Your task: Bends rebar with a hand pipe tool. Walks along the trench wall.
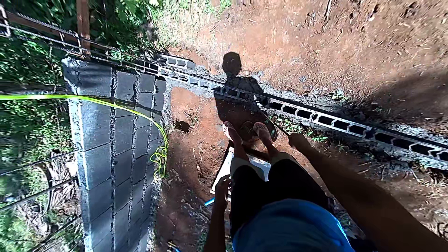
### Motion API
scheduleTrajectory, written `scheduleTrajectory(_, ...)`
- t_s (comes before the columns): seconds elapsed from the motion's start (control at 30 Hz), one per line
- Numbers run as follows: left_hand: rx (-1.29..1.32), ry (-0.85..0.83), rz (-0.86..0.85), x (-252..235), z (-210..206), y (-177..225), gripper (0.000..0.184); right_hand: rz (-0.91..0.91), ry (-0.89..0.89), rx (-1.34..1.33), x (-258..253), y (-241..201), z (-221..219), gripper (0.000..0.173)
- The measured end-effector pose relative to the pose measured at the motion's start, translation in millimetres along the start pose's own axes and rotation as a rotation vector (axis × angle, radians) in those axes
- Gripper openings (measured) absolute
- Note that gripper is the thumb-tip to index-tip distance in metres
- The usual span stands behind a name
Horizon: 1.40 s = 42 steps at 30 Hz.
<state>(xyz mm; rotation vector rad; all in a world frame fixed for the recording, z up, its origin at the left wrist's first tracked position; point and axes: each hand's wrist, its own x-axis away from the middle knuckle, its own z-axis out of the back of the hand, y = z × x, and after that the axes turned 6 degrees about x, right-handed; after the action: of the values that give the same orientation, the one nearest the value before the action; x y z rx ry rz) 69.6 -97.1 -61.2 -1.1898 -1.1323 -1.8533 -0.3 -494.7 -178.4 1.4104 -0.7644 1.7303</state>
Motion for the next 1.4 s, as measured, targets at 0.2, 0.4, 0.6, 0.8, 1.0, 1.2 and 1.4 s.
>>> scheduleTrajectory(0.2, -0.018, 0.012, 0.040, -6, -10, 10, 0.031, -0.006, -0.014, 0.011, -2, 2, 0, 0.040)
scheduleTrajectory(0.4, 0.001, -0.021, 0.032, -8, -14, 18, 0.032, -0.007, -0.018, 0.044, -1, -1, 3, 0.041)
scheduleTrajectory(0.6, 0.005, -0.018, 0.035, -8, -15, 23, 0.032, -0.008, -0.025, 0.059, 1, -4, 8, 0.041)
scheduleTrajectory(0.8, -0.005, -0.009, 0.044, -9, -13, 20, 0.031, 0.013, -0.010, 0.074, 4, -3, 10, 0.042)
scheduleTrajectory(1.0, 0.000, -0.009, 0.064, -10, -12, 16, 0.032, 0.006, -0.013, 0.110, 0, -4, 7, 0.040)
scheduleTrajectory(1.2, 0.046, -0.003, 0.065, -6, -14, 14, 0.035, 0.046, 0.013, 0.214, 1, -5, 3, 0.037)
scheduleTrajectory(1.4, 0.088, -0.012, 0.086, -12, -12, 1, 0.034, 0.259, 0.130, 0.138, 15, -37, 7, 0.043)
